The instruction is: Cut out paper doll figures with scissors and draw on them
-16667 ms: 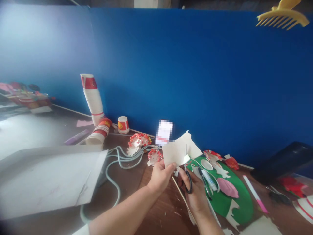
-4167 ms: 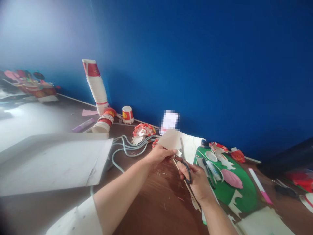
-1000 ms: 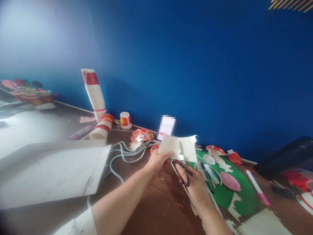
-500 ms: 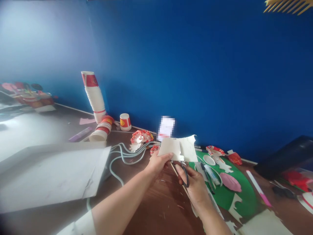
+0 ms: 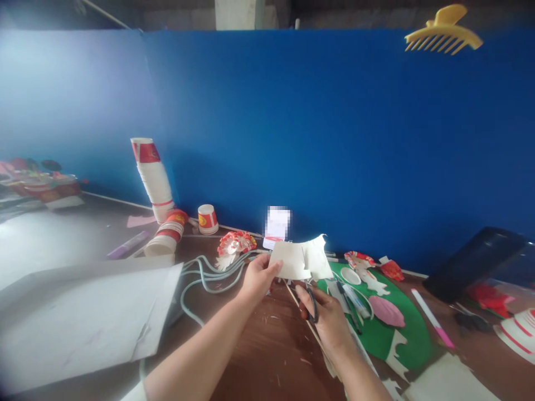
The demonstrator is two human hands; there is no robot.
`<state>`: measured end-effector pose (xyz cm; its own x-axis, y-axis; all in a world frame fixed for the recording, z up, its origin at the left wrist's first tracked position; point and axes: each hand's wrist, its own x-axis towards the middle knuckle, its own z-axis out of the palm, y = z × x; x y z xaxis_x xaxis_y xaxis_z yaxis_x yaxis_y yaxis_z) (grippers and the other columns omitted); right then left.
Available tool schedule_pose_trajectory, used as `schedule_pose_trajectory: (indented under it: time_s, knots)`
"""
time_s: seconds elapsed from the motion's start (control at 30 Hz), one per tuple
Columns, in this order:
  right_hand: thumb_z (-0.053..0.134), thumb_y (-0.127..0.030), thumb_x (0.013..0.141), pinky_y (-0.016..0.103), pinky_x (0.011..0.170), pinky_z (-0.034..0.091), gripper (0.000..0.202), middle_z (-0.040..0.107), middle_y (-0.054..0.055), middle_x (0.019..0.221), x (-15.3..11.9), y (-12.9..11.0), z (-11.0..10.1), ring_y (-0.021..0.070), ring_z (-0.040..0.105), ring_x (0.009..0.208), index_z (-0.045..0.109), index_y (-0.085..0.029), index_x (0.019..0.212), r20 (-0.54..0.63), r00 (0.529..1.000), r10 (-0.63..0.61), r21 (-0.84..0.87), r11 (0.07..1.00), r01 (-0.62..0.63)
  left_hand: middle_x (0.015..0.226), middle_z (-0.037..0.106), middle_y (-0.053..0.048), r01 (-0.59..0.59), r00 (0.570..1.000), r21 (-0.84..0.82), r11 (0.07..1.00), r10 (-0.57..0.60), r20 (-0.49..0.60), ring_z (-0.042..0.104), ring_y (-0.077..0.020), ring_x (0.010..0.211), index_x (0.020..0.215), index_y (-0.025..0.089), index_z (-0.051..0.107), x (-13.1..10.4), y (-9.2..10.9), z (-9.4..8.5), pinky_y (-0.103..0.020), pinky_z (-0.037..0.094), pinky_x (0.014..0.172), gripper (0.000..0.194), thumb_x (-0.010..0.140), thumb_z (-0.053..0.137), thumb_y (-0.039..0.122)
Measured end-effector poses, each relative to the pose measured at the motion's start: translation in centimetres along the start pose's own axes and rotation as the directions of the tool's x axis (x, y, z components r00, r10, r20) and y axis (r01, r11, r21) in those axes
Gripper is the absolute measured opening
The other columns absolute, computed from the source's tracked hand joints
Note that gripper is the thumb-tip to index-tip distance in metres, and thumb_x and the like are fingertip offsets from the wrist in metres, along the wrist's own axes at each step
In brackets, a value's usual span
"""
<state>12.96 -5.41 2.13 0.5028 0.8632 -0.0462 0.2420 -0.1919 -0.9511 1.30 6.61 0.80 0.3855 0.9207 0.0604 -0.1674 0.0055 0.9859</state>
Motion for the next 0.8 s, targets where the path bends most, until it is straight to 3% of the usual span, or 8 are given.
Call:
schedule_pose_trajectory:
  time_s: [0.3,0.8]
  knots:
    - [0.064,-0.055,0.075,0.027,0.049,0.030,0.040,0.053,-0.002,0.051,-0.01,-0.01,0.20,0.0142,0.044,0.049,0.057,-0.022,0.054,-0.025,0.999,0.024,0.192,0.981,-0.019,0.072,0.064,-0.003,-0.020,1.000,0.073,0.997,0.019,0.011,0.055,-0.0131,0.066,0.079,0.015,0.064,-0.88,0.05,0.81,-0.022,0.040,0.061,0.020,0.075,0.063,0.035]
    - [0.059,-0.052,0.079,0.029,0.054,0.030,0.042,0.049,-0.002,0.050,-0.22,-0.51,-0.25,0.0161,0.043,0.053,0.052,-0.023,0.049,-0.062,0.997,-0.054,0.019,0.998,0.055,0.069,0.060,-0.001,-0.013,1.000,0.117,0.993,0.012,0.007,0.050,-0.0118,0.063,0.078,0.015,0.062,-0.58,-0.65,0.66,-0.022,0.037,0.059,0.024,0.076,0.063,0.038]
